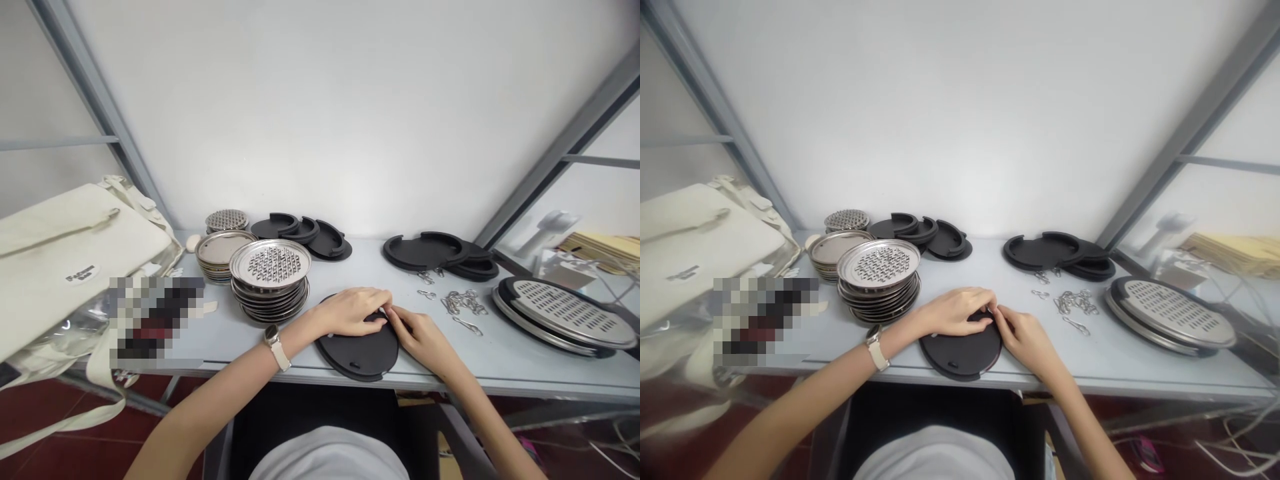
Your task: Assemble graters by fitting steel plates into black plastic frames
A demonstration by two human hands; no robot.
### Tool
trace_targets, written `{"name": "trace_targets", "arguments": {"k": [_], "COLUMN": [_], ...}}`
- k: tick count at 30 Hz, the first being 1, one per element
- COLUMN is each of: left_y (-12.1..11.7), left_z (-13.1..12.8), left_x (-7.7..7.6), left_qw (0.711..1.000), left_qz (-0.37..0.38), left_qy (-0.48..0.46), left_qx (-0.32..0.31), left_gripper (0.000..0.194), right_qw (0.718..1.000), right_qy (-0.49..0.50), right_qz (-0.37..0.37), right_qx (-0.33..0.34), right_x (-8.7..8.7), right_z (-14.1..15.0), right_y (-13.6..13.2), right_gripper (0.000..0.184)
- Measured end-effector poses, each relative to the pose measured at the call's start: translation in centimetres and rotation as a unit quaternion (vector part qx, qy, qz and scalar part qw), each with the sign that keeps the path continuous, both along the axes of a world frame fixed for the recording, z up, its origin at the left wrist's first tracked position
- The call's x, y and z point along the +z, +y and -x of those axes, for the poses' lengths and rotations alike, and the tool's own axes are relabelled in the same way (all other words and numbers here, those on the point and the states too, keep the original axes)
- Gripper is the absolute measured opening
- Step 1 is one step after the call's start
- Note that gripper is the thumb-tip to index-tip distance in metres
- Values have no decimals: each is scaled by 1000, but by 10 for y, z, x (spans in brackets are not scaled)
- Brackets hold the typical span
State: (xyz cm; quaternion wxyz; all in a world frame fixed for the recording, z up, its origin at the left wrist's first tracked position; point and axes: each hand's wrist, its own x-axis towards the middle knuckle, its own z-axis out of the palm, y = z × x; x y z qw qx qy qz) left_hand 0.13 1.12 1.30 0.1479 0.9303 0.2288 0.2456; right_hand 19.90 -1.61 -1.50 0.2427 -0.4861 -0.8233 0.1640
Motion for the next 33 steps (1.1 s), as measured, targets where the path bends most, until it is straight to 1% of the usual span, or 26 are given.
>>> {"name": "trace_targets", "arguments": {"k": [8,15,21,27,33], "left_y": [1,2,3,3,3], "left_z": [0,1,1,1,2], "left_x": [-1,-4,-5,-4,-4], "left_qw": [1000,999,999,999,999], "left_qz": [5,-26,-39,-34,-30], "left_qy": [1,21,29,29,23], "left_qx": [-2,-3,-1,0,0], "left_gripper": [10,4,5,6,6], "right_qw": [1000,1000,999,999,999], "right_qy": [4,-1,1,-1,-2], "right_qz": [15,29,35,32,38], "right_qx": [4,6,9,11,8], "right_x": [0,0,-1,-2,-1], "right_z": [-1,-2,-2,-3,-3], "right_y": [1,2,3,3,2], "right_gripper": [36,37,37,40,39]}}
